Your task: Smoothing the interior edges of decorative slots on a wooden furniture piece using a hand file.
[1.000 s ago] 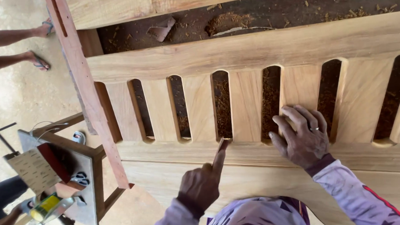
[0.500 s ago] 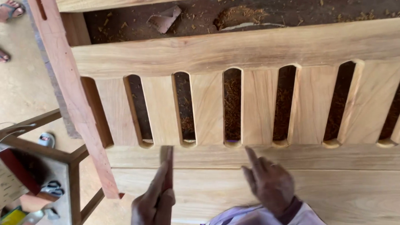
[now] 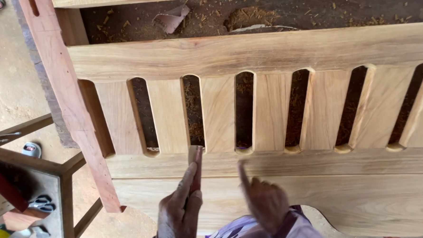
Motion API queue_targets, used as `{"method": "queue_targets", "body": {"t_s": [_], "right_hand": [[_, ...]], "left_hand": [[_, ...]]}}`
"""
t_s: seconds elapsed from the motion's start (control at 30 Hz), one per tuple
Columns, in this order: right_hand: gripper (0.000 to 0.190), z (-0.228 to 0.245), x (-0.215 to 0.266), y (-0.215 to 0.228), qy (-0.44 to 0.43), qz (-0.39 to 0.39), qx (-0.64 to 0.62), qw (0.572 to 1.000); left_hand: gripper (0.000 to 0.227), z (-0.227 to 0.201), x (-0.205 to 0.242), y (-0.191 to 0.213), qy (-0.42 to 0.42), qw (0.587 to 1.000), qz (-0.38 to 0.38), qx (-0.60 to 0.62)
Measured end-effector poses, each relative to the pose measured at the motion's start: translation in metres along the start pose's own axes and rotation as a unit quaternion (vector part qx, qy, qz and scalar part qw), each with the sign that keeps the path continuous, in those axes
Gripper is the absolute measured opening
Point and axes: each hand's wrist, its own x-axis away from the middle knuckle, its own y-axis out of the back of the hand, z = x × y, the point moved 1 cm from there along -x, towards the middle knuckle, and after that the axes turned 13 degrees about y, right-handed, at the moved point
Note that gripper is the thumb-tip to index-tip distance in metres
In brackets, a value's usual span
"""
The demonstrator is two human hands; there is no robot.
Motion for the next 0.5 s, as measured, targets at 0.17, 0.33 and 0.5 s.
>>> {"method": "queue_targets", "body": {"t_s": [0.17,0.33,0.5], "right_hand": [[0.081,0.024,-0.021,0.017,0.036,-0.244,-0.014,0.969],[0.084,0.005,-0.013,-0.012,0.05,-0.208,-0.038,0.976],[0.085,-0.02,0.005,0.016,0.055,-0.171,0.034,0.983]], "left_hand": [[0.057,-0.001,-0.007,-0.006,-0.035,0.999,-0.021,-0.021],[0.058,-0.014,-0.005,-0.016,-0.116,0.989,-0.021,-0.085],[0.055,-0.024,0.001,-0.013,-0.089,0.988,-0.066,-0.109]]}}
